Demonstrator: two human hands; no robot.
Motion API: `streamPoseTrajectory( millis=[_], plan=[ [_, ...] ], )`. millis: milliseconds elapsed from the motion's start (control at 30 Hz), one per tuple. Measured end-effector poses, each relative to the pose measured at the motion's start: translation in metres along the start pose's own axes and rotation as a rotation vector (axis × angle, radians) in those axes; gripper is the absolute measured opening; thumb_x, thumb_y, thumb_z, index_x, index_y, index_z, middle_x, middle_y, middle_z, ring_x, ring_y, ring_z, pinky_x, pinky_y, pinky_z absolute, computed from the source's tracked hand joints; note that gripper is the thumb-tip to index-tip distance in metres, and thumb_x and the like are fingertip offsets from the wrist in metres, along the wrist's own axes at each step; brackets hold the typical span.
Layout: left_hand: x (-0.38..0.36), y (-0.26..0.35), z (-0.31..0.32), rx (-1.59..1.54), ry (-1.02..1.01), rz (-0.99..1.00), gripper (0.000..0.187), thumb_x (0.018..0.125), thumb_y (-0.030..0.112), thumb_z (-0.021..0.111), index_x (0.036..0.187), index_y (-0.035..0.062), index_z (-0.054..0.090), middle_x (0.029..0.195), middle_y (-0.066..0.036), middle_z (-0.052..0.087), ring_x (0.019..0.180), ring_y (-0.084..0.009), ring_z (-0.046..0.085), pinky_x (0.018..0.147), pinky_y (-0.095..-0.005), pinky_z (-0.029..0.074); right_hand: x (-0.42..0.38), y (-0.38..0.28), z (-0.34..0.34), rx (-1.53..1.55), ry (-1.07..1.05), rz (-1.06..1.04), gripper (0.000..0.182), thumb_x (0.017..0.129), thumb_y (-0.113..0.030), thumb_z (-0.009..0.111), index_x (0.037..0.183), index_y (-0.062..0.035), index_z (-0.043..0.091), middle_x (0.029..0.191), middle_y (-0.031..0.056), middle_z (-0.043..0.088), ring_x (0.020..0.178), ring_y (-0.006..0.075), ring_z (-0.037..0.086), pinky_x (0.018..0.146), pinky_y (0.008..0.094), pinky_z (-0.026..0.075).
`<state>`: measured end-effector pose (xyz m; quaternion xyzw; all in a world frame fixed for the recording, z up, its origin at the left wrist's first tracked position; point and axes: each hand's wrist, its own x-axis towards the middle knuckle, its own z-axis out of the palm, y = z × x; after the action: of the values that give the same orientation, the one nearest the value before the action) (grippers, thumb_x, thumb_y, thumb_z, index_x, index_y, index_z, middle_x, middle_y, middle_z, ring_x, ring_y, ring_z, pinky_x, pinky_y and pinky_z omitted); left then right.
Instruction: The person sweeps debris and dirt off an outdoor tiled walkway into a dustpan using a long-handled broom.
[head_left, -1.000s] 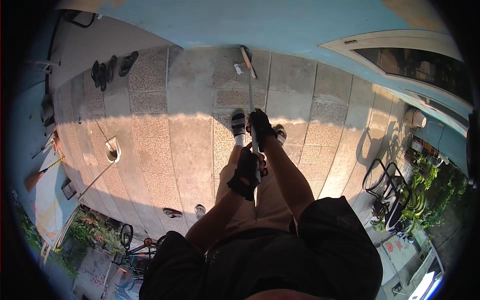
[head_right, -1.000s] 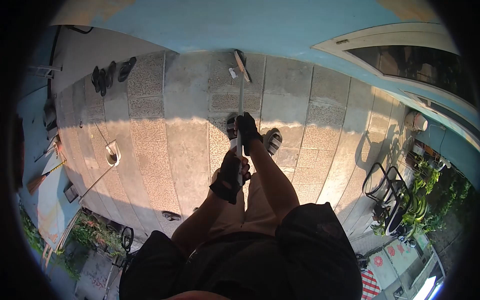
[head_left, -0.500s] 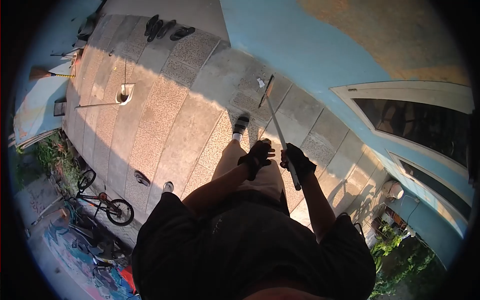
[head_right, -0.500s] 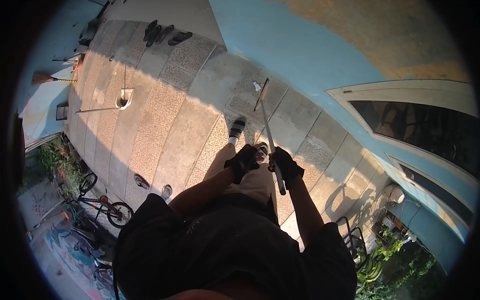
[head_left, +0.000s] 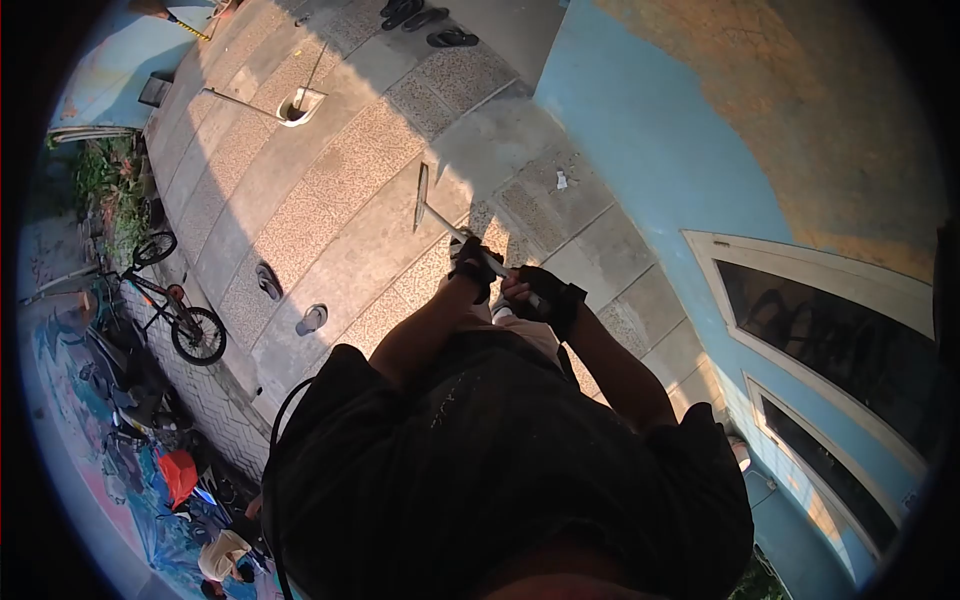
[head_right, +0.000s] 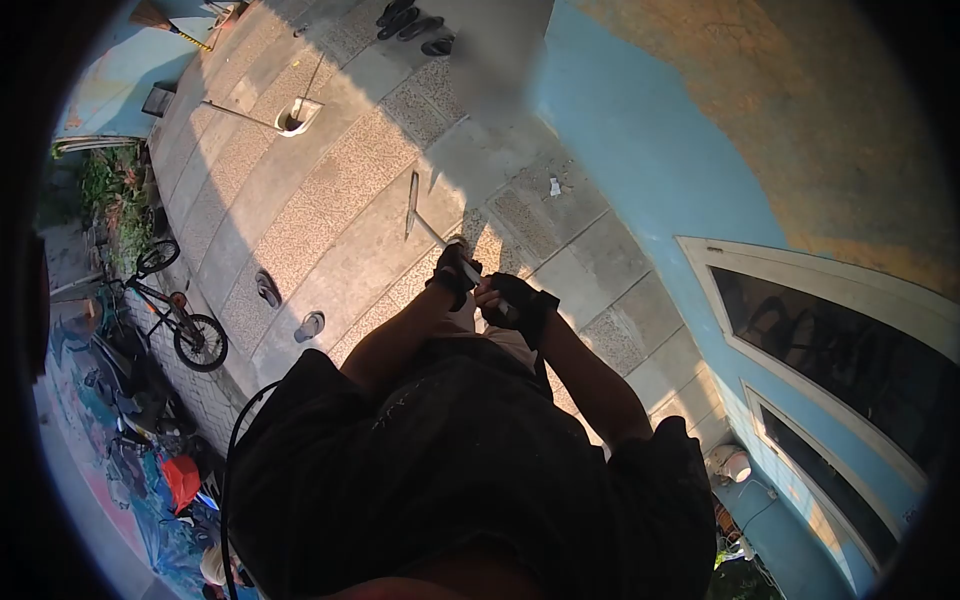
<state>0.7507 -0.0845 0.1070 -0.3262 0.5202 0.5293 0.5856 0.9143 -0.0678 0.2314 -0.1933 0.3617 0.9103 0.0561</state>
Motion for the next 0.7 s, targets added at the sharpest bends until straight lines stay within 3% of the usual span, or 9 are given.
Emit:
streamPoseTrajectory(
  millis=[67,133,167,300,400,500,567,600,700],
  plan=[
    [0.012,0.029,-0.012,0.103,0.042,-0.014,0.015,0.084,0.027,0.053,0.076,0.0153,0.048,0.06,0.001,0.046,0.045,-0.0152,0.043,0.043,-0.0295,0.04,0.051,-0.023,-0.006,-0.013,0.021,0.175,0.012,0.092,-0.013,0.046,0.087,-0.0034,0.049,0.077,0.0046,0.049,0.061,0.0101,0.045,0.056,0.0242,0.042],
    [-0.002,0.068,-0.025,0.302,-0.079,-0.236,0.021,0.086,0.033,0.049,0.08,0.0132,0.054,0.068,-0.001,0.054,0.047,-0.0175,0.043,0.045,-0.0317,0.04,0.093,-0.039,-0.011,-0.265,0.19,0.028,0.01,0.091,-0.014,0.051,0.087,-0.0045,0.05,0.079,0.0046,0.051,0.063,0.0117,0.048,0.054,0.0252,0.044],
    [0.006,0.072,-0.019,0.309,0.149,-0.22,0.023,0.087,0.031,0.046,0.075,0.0123,0.053,0.063,-0.001,0.051,0.045,-0.0201,0.041,0.044,-0.0362,0.037,0.114,-0.05,-0.017,-0.353,0.229,0.002,0.009,0.089,-0.014,0.053,0.089,-0.005,0.051,0.08,0.0049,0.051,0.064,0.0121,0.048,0.055,0.0253,0.044],
    [0.057,0.096,-0.024,0.853,0.102,-0.083,0.019,0.085,0.025,0.048,0.071,0.0129,0.053,0.06,-0.002,0.049,0.047,-0.0189,0.045,0.045,-0.0362,0.038,0.174,-0.083,-0.044,-0.338,0.296,-0.08,0.009,0.087,-0.012,0.053,0.094,-0.006,0.053,0.081,0.0055,0.054,0.066,0.0132,0.049,0.055,0.0238,0.044],
    [0.127,0.065,-0.032,1.167,-0.051,-0.057,0.015,0.084,0.023,0.052,0.071,0.0145,0.055,0.059,-0.003,0.05,0.051,-0.0194,0.05,0.048,-0.0344,0.042,0.175,-0.092,-0.078,-0.972,0.318,-0.598,0.008,0.083,-0.015,0.058,0.085,-0.0087,0.053,0.066,0.0042,0.051,0.051,0.015,0.048,0.047,0.0274,0.043],
    [0.181,0.009,-0.034,0.968,-0.198,-0.143,0.013,0.082,0.021,0.056,0.071,0.0161,0.056,0.059,-0.004,0.052,0.055,-0.0199,0.056,0.051,-0.0326,0.046,0.127,-0.076,-0.042,-0.675,0.552,-0.598,0.005,0.085,-0.016,0.054,0.083,-0.0128,0.05,0.067,0.0009,0.049,0.051,0.012,0.049,0.042,0.0274,0.039],
    [0.12,0.021,0.01,1.34,-0.656,0.095,0.012,0.083,0.019,0.054,0.072,0.0144,0.055,0.06,-0.003,0.053,0.057,-0.0192,0.056,0.051,-0.0329,0.046,0.104,-0.034,0.027,-0.711,0.866,-0.617,0.009,0.088,-0.02,0.05,0.09,-0.0111,0.051,0.068,-0.0003,0.046,0.054,0.0109,0.046,0.045,0.0241,0.038],
    [0.088,0.027,0.033,1.454,-0.856,0.274,0.012,0.083,0.018,0.054,0.072,0.0135,0.055,0.061,-0.003,0.053,0.058,-0.0188,0.056,0.051,-0.0331,0.046,0.099,-0.03,0.019,-0.709,0.868,-0.61,0.009,0.088,-0.02,0.05,0.09,-0.0111,0.051,0.068,-0.0003,0.046,0.054,0.0109,0.046,0.045,0.0241,0.038],
    [0.083,-0.016,0.051,1.55,-0.888,0.222,0.011,0.083,0.014,0.053,0.073,0.0101,0.052,0.065,-0.002,0.054,0.058,-0.018,0.056,0.049,-0.0343,0.045,0.071,-0.031,0.006,-0.57,0.757,-0.782,0.009,0.089,-0.021,0.05,0.089,-0.0122,0.049,0.068,-0.0007,0.044,0.052,0.0107,0.043,0.044,0.0245,0.038]
  ],
)
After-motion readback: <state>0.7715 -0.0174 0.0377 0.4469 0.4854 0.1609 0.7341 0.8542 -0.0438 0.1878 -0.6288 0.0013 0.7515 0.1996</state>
